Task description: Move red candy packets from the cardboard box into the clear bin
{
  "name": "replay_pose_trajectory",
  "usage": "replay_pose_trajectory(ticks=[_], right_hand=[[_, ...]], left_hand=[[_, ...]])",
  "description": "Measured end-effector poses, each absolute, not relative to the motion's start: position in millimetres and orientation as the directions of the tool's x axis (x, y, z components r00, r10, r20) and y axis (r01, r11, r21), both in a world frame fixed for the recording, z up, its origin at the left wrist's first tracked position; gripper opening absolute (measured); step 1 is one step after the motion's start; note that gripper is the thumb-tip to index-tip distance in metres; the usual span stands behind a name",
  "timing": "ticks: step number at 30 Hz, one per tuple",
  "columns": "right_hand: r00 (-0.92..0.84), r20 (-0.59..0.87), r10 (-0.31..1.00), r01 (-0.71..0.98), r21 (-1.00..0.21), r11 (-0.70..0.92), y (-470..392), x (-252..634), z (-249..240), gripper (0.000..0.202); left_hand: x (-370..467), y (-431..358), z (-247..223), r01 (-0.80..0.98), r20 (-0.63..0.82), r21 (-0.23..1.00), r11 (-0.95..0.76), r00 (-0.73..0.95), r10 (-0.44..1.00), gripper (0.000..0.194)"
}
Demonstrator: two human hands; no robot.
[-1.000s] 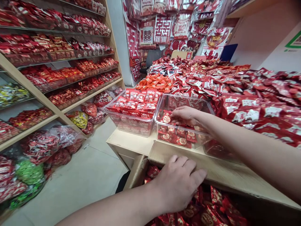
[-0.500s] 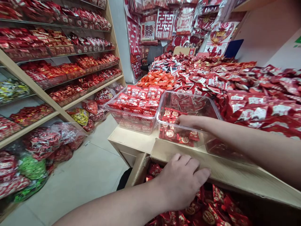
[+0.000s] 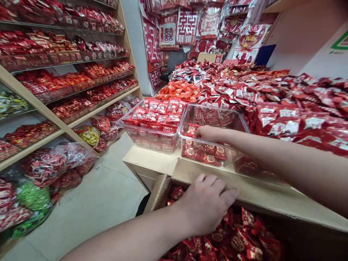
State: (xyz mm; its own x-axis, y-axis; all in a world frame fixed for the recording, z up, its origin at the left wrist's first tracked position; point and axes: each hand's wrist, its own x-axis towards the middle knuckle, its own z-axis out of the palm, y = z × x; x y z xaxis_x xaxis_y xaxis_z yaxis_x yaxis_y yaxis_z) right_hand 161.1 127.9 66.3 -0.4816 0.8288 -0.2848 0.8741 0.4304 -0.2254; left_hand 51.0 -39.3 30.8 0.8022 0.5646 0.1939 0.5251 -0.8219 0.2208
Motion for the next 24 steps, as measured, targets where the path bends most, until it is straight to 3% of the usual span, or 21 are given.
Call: replay_pose_trajectory(ticks=[2,4,5,7,9,11,13,15,18,21,24], right_hand=[[-0.457,-0.047,0.888,0.877,-0.189,0.441,111.2,165.4,90.3,0.017],[-0.421,0.193,0.886,0.844,-0.275,0.46,71.4,173.9,116.2,0.024],[-0.4,0.195,0.896,0.834,-0.327,0.444,44.2,179.2,125.8,0.026],[-0.483,0.006,0.875,0.792,-0.424,0.44,-15.6,191.2,129.9,0.023],[-0.631,-0.324,0.705,0.743,-0.513,0.429,-66.9,202.9,108.7,0.023],[-0.619,-0.53,0.579,0.782,-0.478,0.399,-97.0,213.1,67.6,0.032],[-0.482,-0.482,0.732,0.876,-0.282,0.391,-105.4,220.9,21.4,0.044],[-0.44,-0.424,0.792,0.897,-0.157,0.414,-101.4,225.5,-14.8,0.059],[-0.444,-0.366,0.818,0.886,-0.046,0.461,-94.9,225.6,-38.6,0.049],[-0.478,-0.344,0.808,0.863,-0.012,0.505,-98.2,221.1,-40.2,0.043],[-0.525,-0.354,0.774,0.849,-0.151,0.506,-103.0,219.0,-42.2,0.036]], left_hand=[[50.9,-39.5,30.0,0.524,0.198,0.213,-0.825,0.803,0.561,0.037],[50.6,-39.7,29.7,0.521,0.201,0.2,-0.83,0.807,0.555,0.039],[50.5,-39.7,29.8,0.518,0.2,0.193,-0.833,0.81,0.551,0.04],[50.6,-39.8,30.2,0.516,0.197,0.187,-0.836,0.814,0.547,0.042],[51.3,-40.1,30.8,0.522,0.193,0.186,-0.833,0.812,0.551,0.044],[52.7,-41.1,31.3,0.536,0.195,0.177,-0.825,0.803,0.563,0.044],[54.6,-42.5,31.4,0.552,0.203,0.154,-0.82,0.794,0.573,0.044],[56.3,-43.6,31.0,0.56,0.212,0.134,-0.817,0.79,0.576,0.045],[57.2,-44.1,29.5,0.561,0.227,0.13,-0.817,0.786,0.576,0.043],[55.5,-43.3,26.4,0.528,0.289,0.176,-0.831,0.779,0.556,0.038],[54.2,-43.4,21.7,0.341,0.41,0.218,-0.915,0.819,0.402,0.033]])
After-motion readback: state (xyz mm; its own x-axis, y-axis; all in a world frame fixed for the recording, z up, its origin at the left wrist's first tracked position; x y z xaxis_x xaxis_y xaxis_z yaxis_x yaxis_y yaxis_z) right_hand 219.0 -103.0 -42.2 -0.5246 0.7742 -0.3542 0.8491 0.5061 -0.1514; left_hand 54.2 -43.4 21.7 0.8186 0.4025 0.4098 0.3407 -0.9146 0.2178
